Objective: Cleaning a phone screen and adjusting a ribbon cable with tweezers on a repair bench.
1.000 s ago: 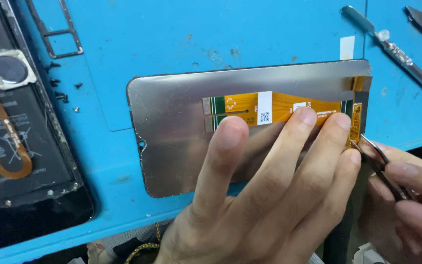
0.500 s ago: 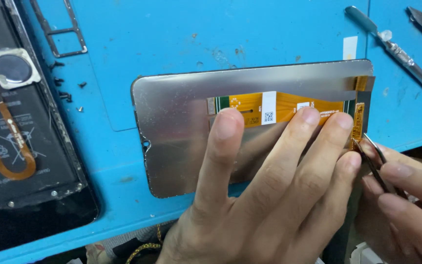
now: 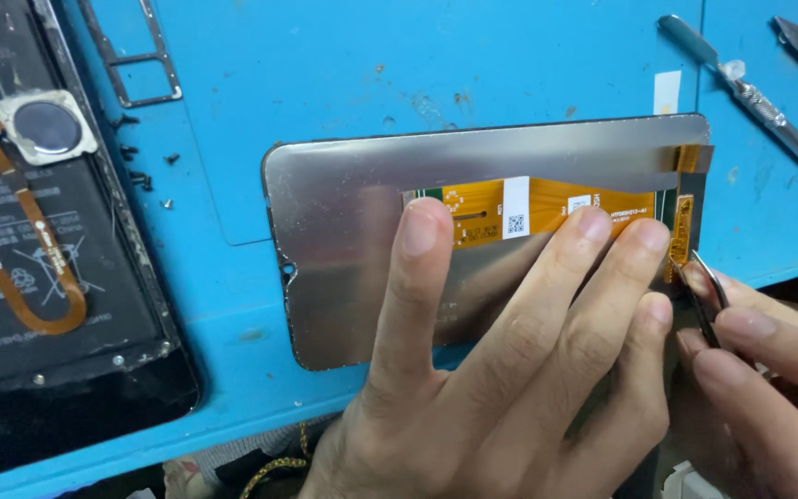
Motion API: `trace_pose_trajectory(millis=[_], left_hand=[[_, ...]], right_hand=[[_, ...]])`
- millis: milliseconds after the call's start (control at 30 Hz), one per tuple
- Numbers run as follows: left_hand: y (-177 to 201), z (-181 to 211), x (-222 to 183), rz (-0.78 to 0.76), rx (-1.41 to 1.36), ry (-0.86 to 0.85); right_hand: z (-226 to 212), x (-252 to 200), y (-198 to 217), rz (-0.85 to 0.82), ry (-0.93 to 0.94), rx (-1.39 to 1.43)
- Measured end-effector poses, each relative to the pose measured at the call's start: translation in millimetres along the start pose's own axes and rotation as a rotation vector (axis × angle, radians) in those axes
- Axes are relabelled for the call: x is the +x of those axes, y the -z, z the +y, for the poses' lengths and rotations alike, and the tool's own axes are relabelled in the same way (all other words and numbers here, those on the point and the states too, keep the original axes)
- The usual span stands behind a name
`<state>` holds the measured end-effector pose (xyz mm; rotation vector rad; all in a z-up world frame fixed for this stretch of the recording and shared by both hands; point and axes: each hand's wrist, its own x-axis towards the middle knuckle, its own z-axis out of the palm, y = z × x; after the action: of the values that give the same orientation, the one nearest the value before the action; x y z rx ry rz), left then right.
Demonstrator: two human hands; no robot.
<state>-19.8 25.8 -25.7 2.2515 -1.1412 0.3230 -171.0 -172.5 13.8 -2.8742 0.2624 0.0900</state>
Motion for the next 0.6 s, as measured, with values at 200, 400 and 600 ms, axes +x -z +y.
trace_pose_trajectory(millis=[200, 400, 600], left_hand=[[0, 0, 2, 0.005, -0.008, -0.007], [0, 0, 2, 0.008, -0.017, -0.013], [1, 2, 6, 0.017, -0.021, -0.02]], right_hand=[[51, -1, -24, 0.336, 0.457, 0.069], [46, 6, -23, 0.294, 0.455, 0.035], [24, 25, 13, 0.074, 0.497, -0.056]])
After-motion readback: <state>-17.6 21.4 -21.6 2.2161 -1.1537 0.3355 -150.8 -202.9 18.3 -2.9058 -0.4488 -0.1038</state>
